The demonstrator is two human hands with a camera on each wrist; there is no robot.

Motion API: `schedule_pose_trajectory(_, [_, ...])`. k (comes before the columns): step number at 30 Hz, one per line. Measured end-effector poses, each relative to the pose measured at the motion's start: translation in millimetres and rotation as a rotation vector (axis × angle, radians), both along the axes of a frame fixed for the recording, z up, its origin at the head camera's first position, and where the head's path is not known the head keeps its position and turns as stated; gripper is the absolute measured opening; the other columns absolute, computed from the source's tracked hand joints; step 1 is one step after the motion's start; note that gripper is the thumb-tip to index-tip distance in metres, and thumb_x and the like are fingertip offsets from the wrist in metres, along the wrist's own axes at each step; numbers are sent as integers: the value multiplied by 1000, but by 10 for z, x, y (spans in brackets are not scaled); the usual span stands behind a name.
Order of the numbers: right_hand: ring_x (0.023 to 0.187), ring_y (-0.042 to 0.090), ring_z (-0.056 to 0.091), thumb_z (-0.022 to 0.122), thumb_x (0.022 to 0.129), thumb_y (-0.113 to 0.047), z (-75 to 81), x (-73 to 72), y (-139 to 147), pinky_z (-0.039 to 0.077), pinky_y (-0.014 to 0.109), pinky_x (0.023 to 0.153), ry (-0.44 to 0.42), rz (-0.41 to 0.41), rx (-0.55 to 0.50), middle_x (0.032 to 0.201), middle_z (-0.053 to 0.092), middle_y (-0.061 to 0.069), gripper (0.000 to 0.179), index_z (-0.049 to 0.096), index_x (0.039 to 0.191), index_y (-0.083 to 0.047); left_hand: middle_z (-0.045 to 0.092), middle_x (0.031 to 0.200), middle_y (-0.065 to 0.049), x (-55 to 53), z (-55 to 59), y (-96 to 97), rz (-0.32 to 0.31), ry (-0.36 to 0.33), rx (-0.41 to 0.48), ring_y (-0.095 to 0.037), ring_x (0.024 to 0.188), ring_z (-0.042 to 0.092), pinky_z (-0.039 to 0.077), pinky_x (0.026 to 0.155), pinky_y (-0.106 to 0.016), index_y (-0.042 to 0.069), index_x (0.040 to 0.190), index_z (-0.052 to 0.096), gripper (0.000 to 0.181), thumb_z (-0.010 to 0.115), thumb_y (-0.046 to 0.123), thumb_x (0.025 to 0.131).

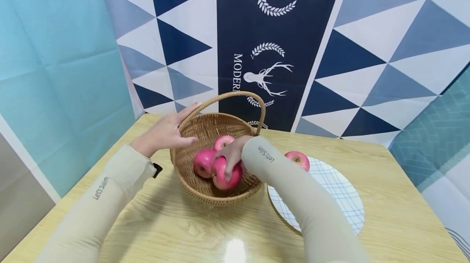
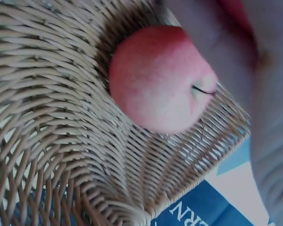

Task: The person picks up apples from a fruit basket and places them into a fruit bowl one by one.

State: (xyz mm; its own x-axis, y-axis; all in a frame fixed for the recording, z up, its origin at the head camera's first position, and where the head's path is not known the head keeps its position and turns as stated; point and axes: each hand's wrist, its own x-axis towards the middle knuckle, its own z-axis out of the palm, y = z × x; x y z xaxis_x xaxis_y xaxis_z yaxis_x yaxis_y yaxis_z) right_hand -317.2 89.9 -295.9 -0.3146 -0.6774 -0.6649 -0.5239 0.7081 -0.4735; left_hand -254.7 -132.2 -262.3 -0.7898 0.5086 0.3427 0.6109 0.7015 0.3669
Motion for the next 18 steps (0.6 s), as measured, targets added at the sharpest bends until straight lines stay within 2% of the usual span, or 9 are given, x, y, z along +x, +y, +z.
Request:
schedule_pose_trajectory(2, [115, 19, 42, 75, 67, -23, 53, -19, 35, 43, 30, 91, 49, 46, -23, 125, 46, 2, 73, 48, 134, -19, 50, 66, -2, 15, 10, -1, -1, 2, -7, -18, 61, 47, 45, 62, -36, 23, 152, 26, 86, 68, 34, 77])
schedule_pose_trajectory(4, [115, 20, 43, 75, 66, -23, 109, -32, 76, 43, 32, 92, 39, 53, -53, 126, 45, 3, 76, 44, 135, -16, 36, 54, 2, 21, 18, 1, -5, 4, -13, -16, 53, 41, 42, 56, -34, 22, 152, 25, 86, 67, 33, 78])
schedule_pose_trajectory(9, [110, 19, 48, 72, 67, -23, 223, -39, 158, 45, 31, 91, -30, 66, -140, 122, 48, 5, 73, 43, 132, -10, 32, 52, 5, 15, 14, 6, 4, -6, -27, -12, 49, 36, 37, 51, -31, 22, 152, 25, 86, 66, 33, 78])
schedule_pose_trajectory(12, [106, 18, 49, 71, 66, -26, 277, -36, 201, 46, 30, 89, -12, 88, -183, 117, 51, 4, 69, 46, 129, -10, 32, 52, 6, 11, 6, 5, 11, -10, -38, -11, 49, 35, 36, 50, -30, 23, 152, 24, 86, 66, 33, 77])
schedule_pose_trajectory(18, [103, 19, 52, 71, 67, -23, 365, -25, 310, 48, 33, 87, -33, 19, -274, 120, 50, 7, 68, 48, 128, -6, 32, 51, 6, 12, 9, 7, 8, -1, -40, -11, 48, 35, 36, 50, -30, 23, 152, 24, 86, 65, 33, 77])
